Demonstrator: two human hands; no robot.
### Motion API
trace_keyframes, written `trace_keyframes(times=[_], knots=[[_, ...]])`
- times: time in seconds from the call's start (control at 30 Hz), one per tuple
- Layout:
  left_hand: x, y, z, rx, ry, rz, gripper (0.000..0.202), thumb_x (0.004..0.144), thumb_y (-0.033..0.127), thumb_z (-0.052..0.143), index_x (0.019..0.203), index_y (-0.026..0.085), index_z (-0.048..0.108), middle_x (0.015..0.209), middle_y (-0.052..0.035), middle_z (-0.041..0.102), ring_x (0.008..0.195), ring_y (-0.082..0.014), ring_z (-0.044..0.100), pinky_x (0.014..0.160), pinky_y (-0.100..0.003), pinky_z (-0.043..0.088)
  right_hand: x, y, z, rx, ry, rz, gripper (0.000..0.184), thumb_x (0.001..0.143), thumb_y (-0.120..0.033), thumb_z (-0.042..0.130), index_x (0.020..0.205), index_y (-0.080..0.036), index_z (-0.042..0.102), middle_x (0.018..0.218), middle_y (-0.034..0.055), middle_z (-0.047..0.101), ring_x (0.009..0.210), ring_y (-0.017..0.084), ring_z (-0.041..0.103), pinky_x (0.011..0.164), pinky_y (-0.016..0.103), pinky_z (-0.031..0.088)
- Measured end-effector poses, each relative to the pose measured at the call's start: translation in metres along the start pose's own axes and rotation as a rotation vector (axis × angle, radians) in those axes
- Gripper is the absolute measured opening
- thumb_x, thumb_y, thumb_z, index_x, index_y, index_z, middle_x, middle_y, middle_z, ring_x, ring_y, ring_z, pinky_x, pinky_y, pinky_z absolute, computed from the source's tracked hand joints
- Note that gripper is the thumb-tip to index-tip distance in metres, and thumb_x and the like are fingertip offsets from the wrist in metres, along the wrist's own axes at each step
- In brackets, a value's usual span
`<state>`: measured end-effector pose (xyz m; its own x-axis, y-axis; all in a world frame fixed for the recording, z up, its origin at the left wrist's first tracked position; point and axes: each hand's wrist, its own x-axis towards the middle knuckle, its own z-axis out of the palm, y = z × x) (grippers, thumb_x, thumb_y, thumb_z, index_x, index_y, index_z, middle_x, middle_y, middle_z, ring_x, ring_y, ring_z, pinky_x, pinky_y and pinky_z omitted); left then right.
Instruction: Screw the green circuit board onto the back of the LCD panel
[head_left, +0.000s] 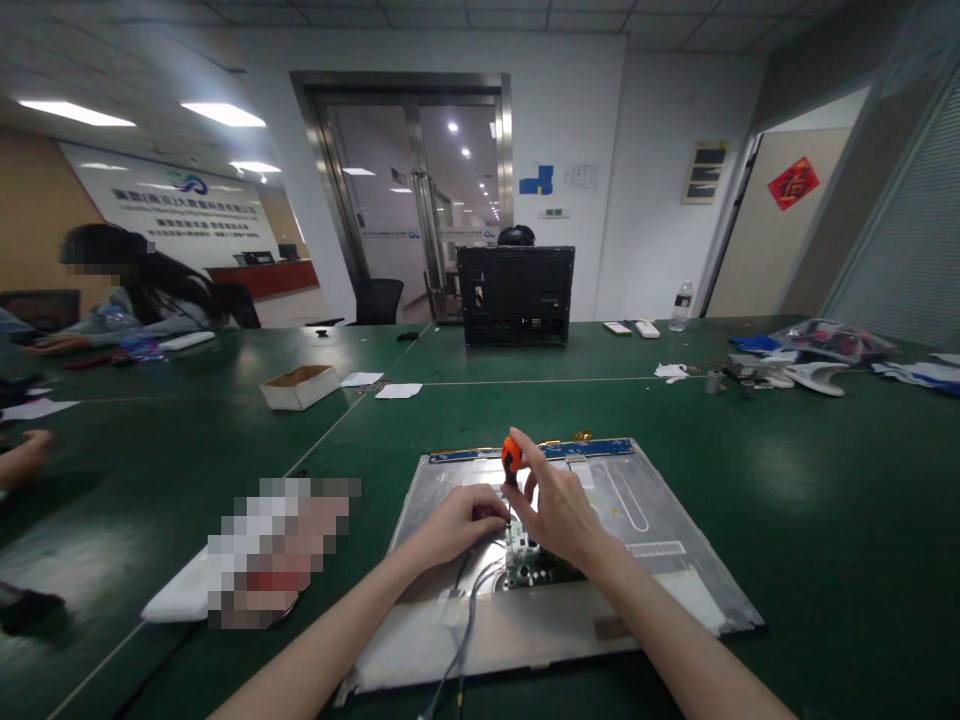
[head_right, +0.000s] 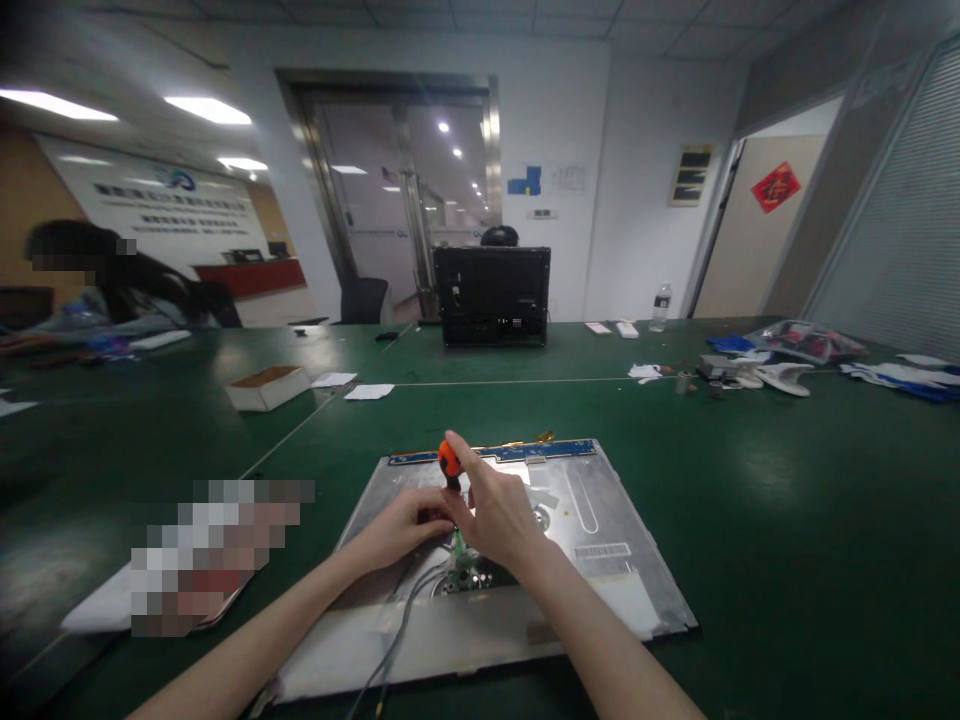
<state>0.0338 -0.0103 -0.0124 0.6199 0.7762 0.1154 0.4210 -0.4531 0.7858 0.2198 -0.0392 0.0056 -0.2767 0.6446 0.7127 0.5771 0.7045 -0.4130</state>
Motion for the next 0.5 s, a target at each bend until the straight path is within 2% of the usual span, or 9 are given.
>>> trace_keyframes(times=[0.23, 0.5], knots=[[-0.0007, 0.0073, -0.0009, 0.056, 0.019, -0.011, 0.01, 0.079, 0.014, 0.059, 0.078, 0.016, 0.069, 0.074, -0.0011, 0.066, 0.071, -0.0161, 0.058, 0.066, -0.025, 0.043, 0.0008, -0.0042, -0.0037, 0.034, -0.007, -0.019, 0.069, 0.088, -0.017, 0.045, 0.149, -0.023, 0.014, 0.092, 0.0058, 0.07, 0.057, 0.016, 0.06, 0.053, 0.029, 0.044], [-0.0003, 0.006, 0.0004, 0.021, 0.032, -0.01, 0.008, 0.076, 0.013, 0.06, 0.078, 0.015, 0.068, 0.074, -0.0006, 0.066, 0.068, -0.0153, 0.057, 0.064, -0.024, 0.043, 0.0003, 0.0, 0.0, -0.026, 0.004, -0.001, 0.074, 0.085, -0.02, 0.054, 0.149, -0.024, 0.017, 0.086, 0.0032, 0.069, 0.054, 0.015, 0.06, 0.053, 0.027, 0.043]])
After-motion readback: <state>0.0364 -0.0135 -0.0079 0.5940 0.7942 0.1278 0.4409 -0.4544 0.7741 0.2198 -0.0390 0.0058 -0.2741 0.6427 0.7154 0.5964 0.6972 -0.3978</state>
